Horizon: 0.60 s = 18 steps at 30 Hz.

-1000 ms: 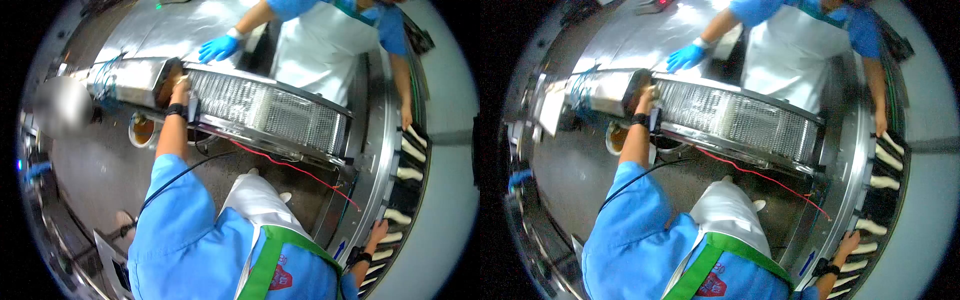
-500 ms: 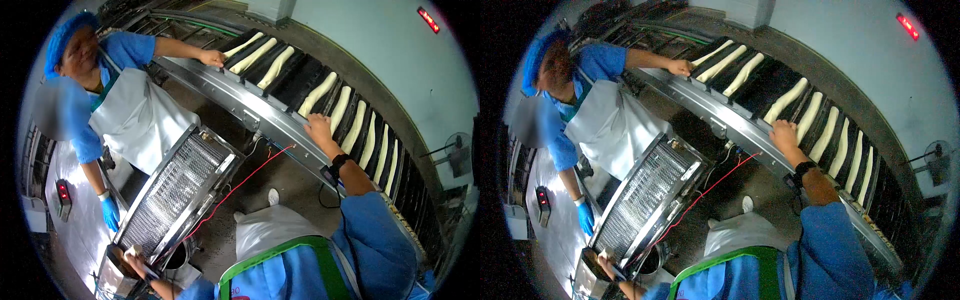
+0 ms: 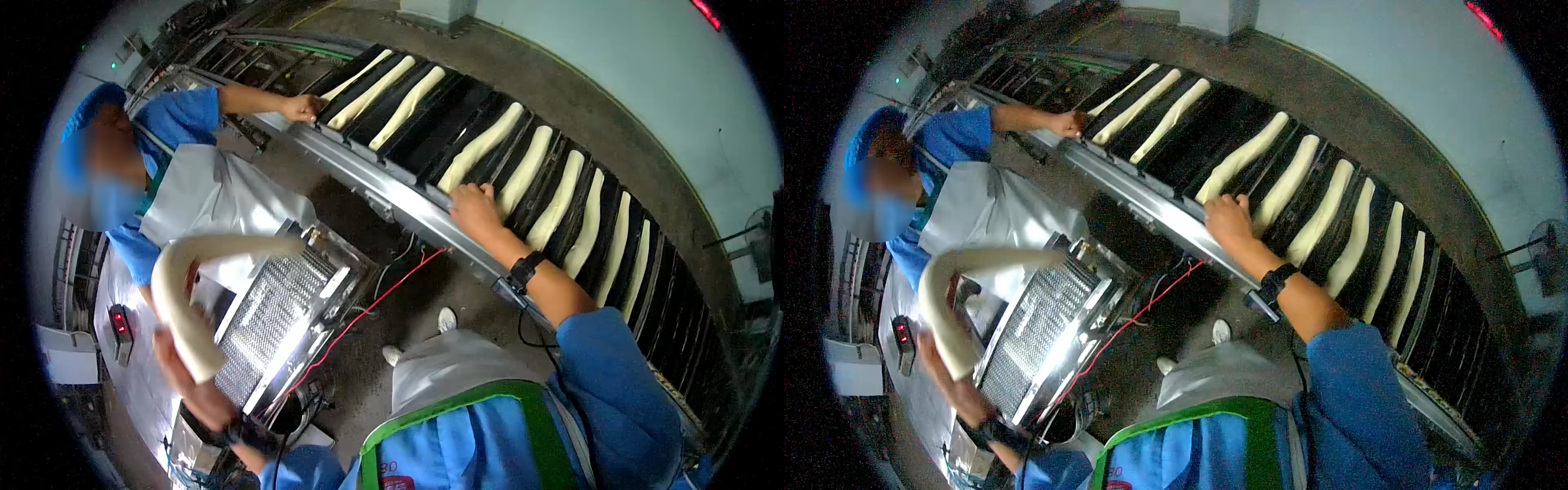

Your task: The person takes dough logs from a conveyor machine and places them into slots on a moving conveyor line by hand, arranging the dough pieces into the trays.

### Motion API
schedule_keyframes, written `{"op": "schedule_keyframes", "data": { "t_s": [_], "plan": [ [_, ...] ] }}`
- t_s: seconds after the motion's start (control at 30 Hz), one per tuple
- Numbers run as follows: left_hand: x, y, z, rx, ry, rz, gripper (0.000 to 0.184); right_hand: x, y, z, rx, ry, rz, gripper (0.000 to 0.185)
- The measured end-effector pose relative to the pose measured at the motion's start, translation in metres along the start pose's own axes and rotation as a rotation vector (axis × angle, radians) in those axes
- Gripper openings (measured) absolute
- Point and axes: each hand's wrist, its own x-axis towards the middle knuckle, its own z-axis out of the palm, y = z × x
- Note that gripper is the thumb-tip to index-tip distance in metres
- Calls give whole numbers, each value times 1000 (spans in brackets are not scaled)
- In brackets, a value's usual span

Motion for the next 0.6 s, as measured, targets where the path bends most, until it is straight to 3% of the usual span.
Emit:
{"op": "schedule_keyframes", "data": {
  "t_s": [0.03,0.07,0.17,0.23,0.3,0.37,0.43,0.5,0.53,0.57,0.6],
  "plan": [
    [15,3,37,-21,-84,-20,40,-1,2,4,23,39,-22,19],
    [24,2,76,43,-261,95,36,-1,4,6,22,63,-37,19],
    [72,-12,196,-83,-348,-34,33,2,10,24,60,29,-24,16],
    [105,-42,248,-94,-510,-103,35,3,3,12,-13,46,-42,17],
    [143,-85,286,-30,-811,-262,37,6,0,-13,104,-109,-48,24],
    [192,-158,303,494,-931,-38,45,3,2,-26,282,-218,-7,32],
    [226,-231,300,1155,-555,613,46,-19,26,-61,322,8,-85,42],
    [221,-224,311,1032,-868,208,41,-55,70,-112,172,165,29,42],
    [220,-234,310,1106,-901,306,33,-78,103,-137,140,157,95,46],
    [228,-252,304,1054,-972,355,23,-112,135,-155,214,331,158,50],
    [229,-255,304,1167,-965,502,21,-149,163,-171,208,337,411,51]
  ]
}}
